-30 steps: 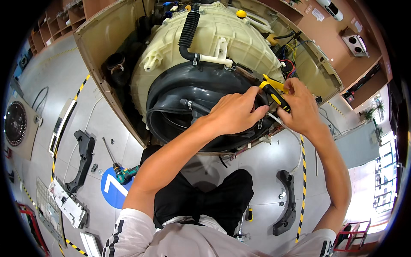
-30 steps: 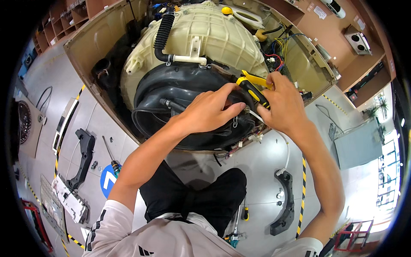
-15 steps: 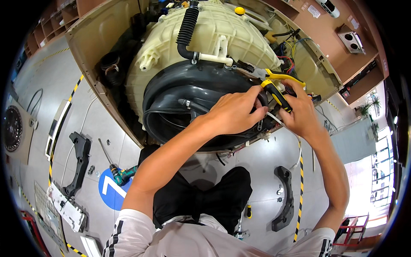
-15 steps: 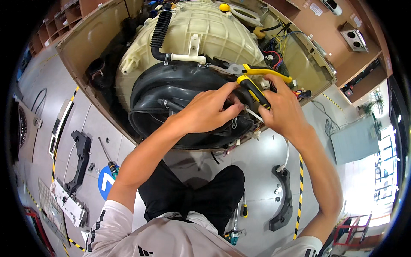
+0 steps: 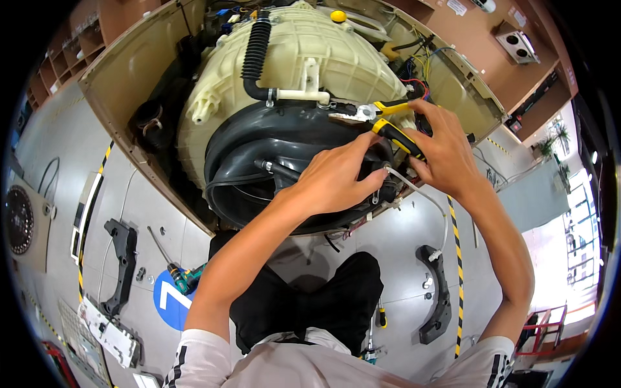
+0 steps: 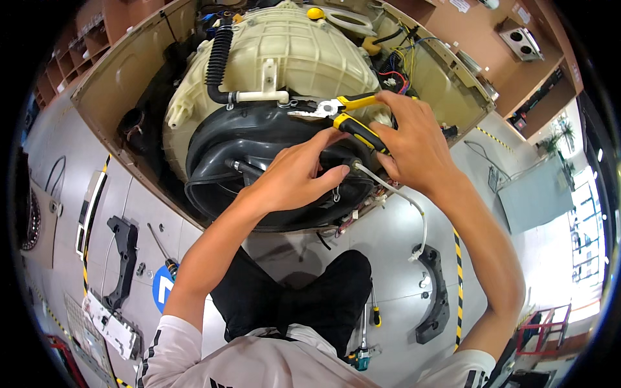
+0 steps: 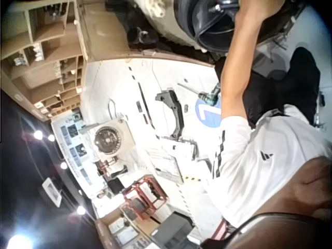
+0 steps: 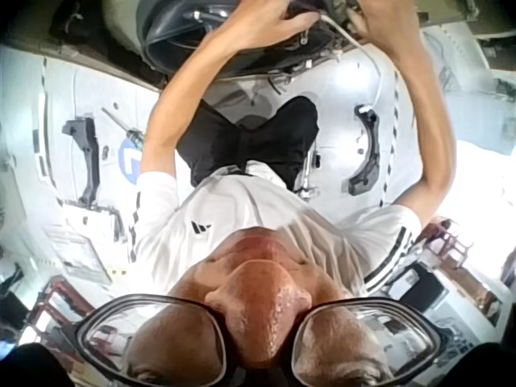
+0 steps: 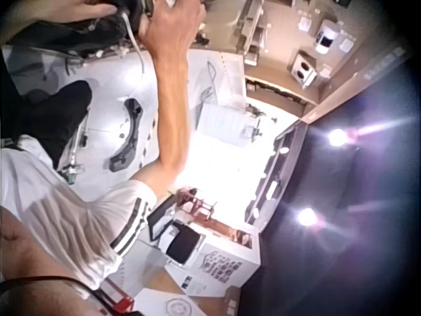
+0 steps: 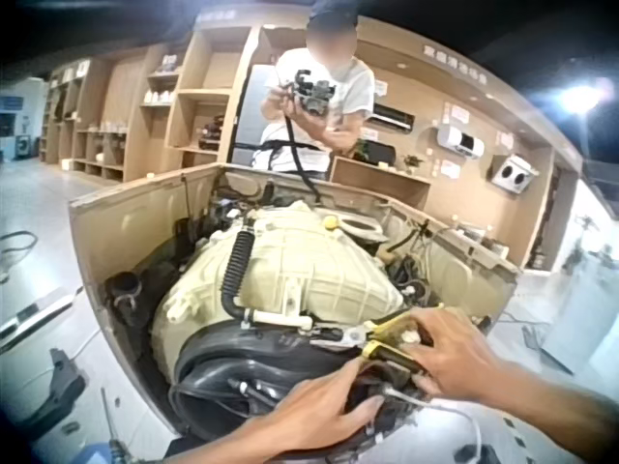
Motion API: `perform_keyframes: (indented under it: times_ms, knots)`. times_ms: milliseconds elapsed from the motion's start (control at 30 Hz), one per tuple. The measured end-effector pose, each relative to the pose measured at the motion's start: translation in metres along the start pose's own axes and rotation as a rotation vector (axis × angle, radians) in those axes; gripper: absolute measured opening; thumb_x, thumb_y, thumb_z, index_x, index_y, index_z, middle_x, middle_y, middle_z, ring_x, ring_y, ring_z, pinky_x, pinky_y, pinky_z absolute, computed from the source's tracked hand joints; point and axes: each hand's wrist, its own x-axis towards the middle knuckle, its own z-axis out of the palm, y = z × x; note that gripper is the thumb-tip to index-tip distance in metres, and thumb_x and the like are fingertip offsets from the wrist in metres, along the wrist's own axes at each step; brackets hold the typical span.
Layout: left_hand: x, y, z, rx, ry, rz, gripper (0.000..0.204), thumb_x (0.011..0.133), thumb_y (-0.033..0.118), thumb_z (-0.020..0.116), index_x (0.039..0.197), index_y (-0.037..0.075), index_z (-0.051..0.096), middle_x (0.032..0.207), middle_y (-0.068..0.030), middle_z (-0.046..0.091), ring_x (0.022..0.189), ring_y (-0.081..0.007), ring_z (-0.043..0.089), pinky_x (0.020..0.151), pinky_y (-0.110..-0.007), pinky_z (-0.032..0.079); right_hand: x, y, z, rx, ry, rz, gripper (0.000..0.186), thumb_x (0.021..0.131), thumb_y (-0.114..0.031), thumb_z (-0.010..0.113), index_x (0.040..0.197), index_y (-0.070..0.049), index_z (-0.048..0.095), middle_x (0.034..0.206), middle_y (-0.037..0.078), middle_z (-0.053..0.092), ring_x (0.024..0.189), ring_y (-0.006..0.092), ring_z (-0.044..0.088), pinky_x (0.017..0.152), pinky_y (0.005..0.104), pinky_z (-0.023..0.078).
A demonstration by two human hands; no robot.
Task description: The person repairs a washing machine by using pliers to detach a hose clamp from a rubber gasket, unscrewing a screw with a screwdriver, and pulling the gasket off the drum.
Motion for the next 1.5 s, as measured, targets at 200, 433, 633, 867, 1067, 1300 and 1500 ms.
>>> perform_keyframes:
  times_ms: [200,433,633,867,1067,1300,1500]
  knots:
    - [0.001,-0.007,0.003,-0.063,0.091,0.067,0.059,0.087,0.027,0.065,0.134,-0.001,0.042,0.106,-0.0166,0.065,0.061,-0.0167,0.055,0.060,-0.031,0.046,0.004,0.005,0.005,-0.059,0.041,-0.053,0.041,0.062,-0.006,0.072,0.102,-0.004,0.065,0.139,0.021,0.044,0.127,0.0376,0.043,0.108,0.0485,0.032]
    - [0.001,-0.005,0.002,-0.051,0.055,0.026,0.060,0.087,0.027,0.065,0.134,-0.002,0.042,0.098,-0.0154,0.064,0.062,-0.0167,0.054,0.059,-0.031,0.045,0.008,0.018,0.007,-0.002,-0.086,-0.096,0.037,0.070,-0.012,0.073,0.104,-0.005,0.062,0.140,0.022,0.043,0.126,0.0384,0.043,0.106,0.0492,0.032]
    - [0.002,-0.009,0.006,-0.039,0.088,0.036,0.058,0.086,0.028,0.064,0.132,-0.002,0.044,0.088,-0.0166,0.063,0.067,-0.0231,0.058,0.065,-0.034,0.047,0.015,0.017,0.006,-0.001,-0.099,-0.044,0.038,0.072,-0.014,0.072,0.105,-0.005,0.056,0.132,0.019,0.048,0.121,0.0370,0.045,0.102,0.0468,0.034]
    - [0.000,-0.010,0.007,-0.054,0.201,0.124,0.042,0.087,0.023,0.065,0.121,0.000,0.055,0.082,-0.0140,0.064,0.063,-0.0234,0.059,0.060,-0.035,0.047,0.014,0.016,0.005,-0.002,-0.158,-0.074,0.042,0.069,-0.008,0.066,0.110,-0.004,0.055,0.128,0.018,0.050,0.122,0.0356,0.044,0.103,0.0471,0.033]
    - [-0.012,-0.010,0.010,0.019,0.413,0.369,0.012,0.083,0.012,0.068,0.080,0.000,0.066,0.073,-0.0097,0.063,0.061,-0.0284,0.060,0.056,-0.034,0.048,0.012,0.010,0.007,-0.024,-0.170,-0.057,0.046,0.066,-0.005,0.066,0.111,-0.002,0.054,0.134,0.016,0.048,0.123,0.0354,0.043,0.104,0.0456,0.032]
    - [-0.030,-0.014,0.011,0.114,0.465,0.532,0.018,0.075,0.012,0.076,0.074,0.003,0.061,0.077,-0.0066,0.062,0.065,-0.0250,0.059,0.053,-0.034,0.046,0.015,0.006,0.006,0.016,-0.201,-0.010,0.049,0.065,0.001,0.066,0.111,-0.001,0.051,0.134,0.016,0.045,0.124,0.0397,0.040,0.106,0.0468,0.032]
    - [-0.033,-0.029,0.015,0.037,0.609,0.650,0.024,0.073,0.014,0.078,0.088,0.003,0.063,0.093,-0.0103,0.064,0.075,-0.0284,0.063,0.064,-0.035,0.052,0.017,0.015,-0.003,0.043,-0.248,0.012,0.053,0.066,0.007,0.065,0.115,-0.003,0.049,0.134,0.018,0.041,0.128,0.0413,0.037,0.107,0.0467,0.032]
